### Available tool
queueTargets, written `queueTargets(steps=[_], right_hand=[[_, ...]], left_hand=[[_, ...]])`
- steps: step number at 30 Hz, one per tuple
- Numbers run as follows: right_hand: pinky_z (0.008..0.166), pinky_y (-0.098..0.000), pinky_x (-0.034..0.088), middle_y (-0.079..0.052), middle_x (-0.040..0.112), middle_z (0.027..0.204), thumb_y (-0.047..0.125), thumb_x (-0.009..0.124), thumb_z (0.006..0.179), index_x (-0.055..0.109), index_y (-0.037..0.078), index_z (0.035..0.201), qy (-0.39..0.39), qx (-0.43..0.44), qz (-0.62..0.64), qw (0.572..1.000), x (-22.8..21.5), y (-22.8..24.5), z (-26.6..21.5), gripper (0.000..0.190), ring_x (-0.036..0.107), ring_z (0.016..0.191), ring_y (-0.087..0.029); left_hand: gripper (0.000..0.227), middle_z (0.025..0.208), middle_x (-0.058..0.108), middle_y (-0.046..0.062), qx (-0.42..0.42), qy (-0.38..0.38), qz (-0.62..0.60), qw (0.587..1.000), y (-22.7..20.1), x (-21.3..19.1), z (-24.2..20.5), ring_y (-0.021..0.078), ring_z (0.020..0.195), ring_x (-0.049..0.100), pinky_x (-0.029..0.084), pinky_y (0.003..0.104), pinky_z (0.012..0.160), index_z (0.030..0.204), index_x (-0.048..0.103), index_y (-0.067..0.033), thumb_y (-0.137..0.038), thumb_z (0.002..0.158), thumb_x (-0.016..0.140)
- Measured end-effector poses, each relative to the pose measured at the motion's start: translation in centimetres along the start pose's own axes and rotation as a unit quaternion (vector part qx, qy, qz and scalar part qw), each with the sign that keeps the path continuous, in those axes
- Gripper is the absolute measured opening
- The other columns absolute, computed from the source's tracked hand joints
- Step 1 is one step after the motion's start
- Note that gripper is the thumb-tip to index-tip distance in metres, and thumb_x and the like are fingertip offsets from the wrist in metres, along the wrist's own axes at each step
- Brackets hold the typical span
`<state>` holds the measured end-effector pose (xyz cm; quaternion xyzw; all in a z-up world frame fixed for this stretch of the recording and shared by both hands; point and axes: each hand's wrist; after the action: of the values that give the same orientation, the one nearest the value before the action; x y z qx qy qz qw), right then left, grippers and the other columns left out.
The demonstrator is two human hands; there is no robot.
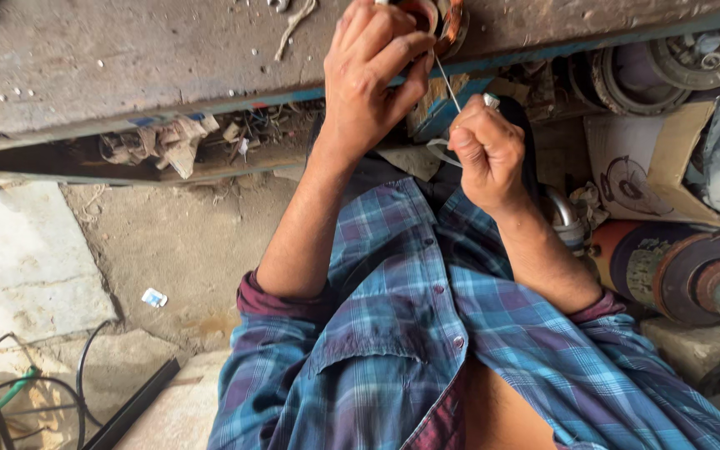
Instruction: The person winds a white insulated wire around a cylindrical copper coil, repeatedly pulling and feeding the wire through slots in the coil. The hands manipulate the wire and coil continuously throughout the clip.
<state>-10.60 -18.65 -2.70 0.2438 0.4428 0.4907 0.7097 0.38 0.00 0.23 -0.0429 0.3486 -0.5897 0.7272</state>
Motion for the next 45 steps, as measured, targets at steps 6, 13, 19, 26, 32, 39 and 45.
queueTargets(steps=[6, 13, 19, 26, 32, 39, 45], right_hand=[[0.083, -0.0408, 0.047, -0.009, 0.062, 0.087, 0.019, 0.058, 0.112, 0.057, 0.003, 0.091, -0.003, -0.053, -0.095, 0.994, 0.3, 2.1, 0.6, 0.027, 0.060, 0.088, -0.027], [0.101, -0.0535, 0.042, -0.012, 0.068, 0.084, 0.023, 0.047, 0.107, 0.056, 0.003, 0.081, 0.010, -0.168, -0.146, 0.975, -0.9, 4.7, 3.0, 0.035, 0.068, 0.102, -0.035], [0.108, -0.0515, 0.056, -0.006, 0.057, 0.073, 0.027, 0.050, 0.112, 0.051, 0.006, 0.078, 0.059, -0.126, -0.003, 0.990, 0.0, 3.1, 3.7, 0.040, 0.064, 0.072, -0.023], [0.087, -0.0470, 0.052, -0.010, 0.051, 0.071, 0.022, 0.062, 0.110, 0.052, 0.004, 0.078, 0.067, -0.180, -0.142, 0.971, 0.9, 0.9, 2.9, 0.038, 0.057, 0.071, -0.031], [0.086, -0.0478, 0.052, -0.009, 0.050, 0.069, 0.021, 0.066, 0.107, 0.052, 0.005, 0.077, 0.078, -0.201, -0.179, 0.960, 0.6, 0.8, 2.6, 0.036, 0.056, 0.067, -0.028], [0.094, -0.0486, 0.052, -0.016, 0.062, 0.089, 0.020, 0.061, 0.109, 0.056, 0.001, 0.089, 0.014, -0.205, -0.164, 0.965, 1.2, 2.3, 2.4, 0.027, 0.065, 0.086, -0.035], [0.081, -0.0385, 0.057, -0.019, 0.067, 0.098, 0.012, 0.059, 0.107, 0.059, -0.001, 0.098, -0.022, -0.066, -0.095, 0.993, -0.1, 2.4, -3.2, 0.016, 0.068, 0.088, -0.031]], left_hand=[[0.025, 0.110, 0.062, 0.004, -0.010, -0.006, -0.018, 1.000, -0.4, -0.2, 0.3, 0.0272, 0.108, 0.060, 0.048, 0.042, 0.099, 0.115, 0.070, -0.0084, -0.010, 0.093, 0.081], [0.024, 0.108, 0.061, 0.005, -0.012, 0.002, 0.002, 1.000, -0.5, 0.1, 0.0, 0.0266, 0.108, 0.060, 0.048, 0.041, 0.097, 0.114, 0.072, -0.0109, -0.013, 0.093, 0.082], [0.024, 0.113, 0.062, 0.006, -0.006, 0.006, -0.006, 1.000, -0.3, -0.2, 0.0, 0.0282, 0.114, 0.060, 0.048, 0.044, 0.102, 0.116, 0.070, -0.0091, -0.015, 0.096, 0.081], [0.024, 0.113, 0.062, 0.006, -0.015, 0.018, -0.009, 1.000, 0.0, 0.0, -0.3, 0.0280, 0.113, 0.060, 0.048, 0.043, 0.099, 0.117, 0.071, -0.0101, -0.016, 0.096, 0.082], [0.025, 0.111, 0.063, 0.003, 0.020, 0.013, 0.014, 1.000, 0.2, 0.0, 0.1, 0.0254, 0.112, 0.060, 0.048, 0.043, 0.099, 0.113, 0.071, -0.0120, -0.021, 0.093, 0.084], [0.023, 0.112, 0.063, 0.002, 0.007, -0.009, -0.001, 1.000, -0.2, 0.0, -0.2, 0.0268, 0.116, 0.061, 0.049, 0.042, 0.099, 0.113, 0.071, -0.0118, -0.017, 0.094, 0.083], [0.028, 0.128, 0.064, 0.006, -0.066, -0.023, -0.023, 0.997, -0.5, -0.2, -0.7, 0.0297, 0.121, 0.062, 0.054, 0.040, 0.096, 0.126, 0.069, -0.0095, -0.005, 0.100, 0.080]])
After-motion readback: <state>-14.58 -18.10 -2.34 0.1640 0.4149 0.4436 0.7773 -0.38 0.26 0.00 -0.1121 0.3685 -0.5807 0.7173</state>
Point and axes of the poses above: each hand's wrist, its own z-axis towards the middle knuckle, its own x-axis out of the palm, y = z × x
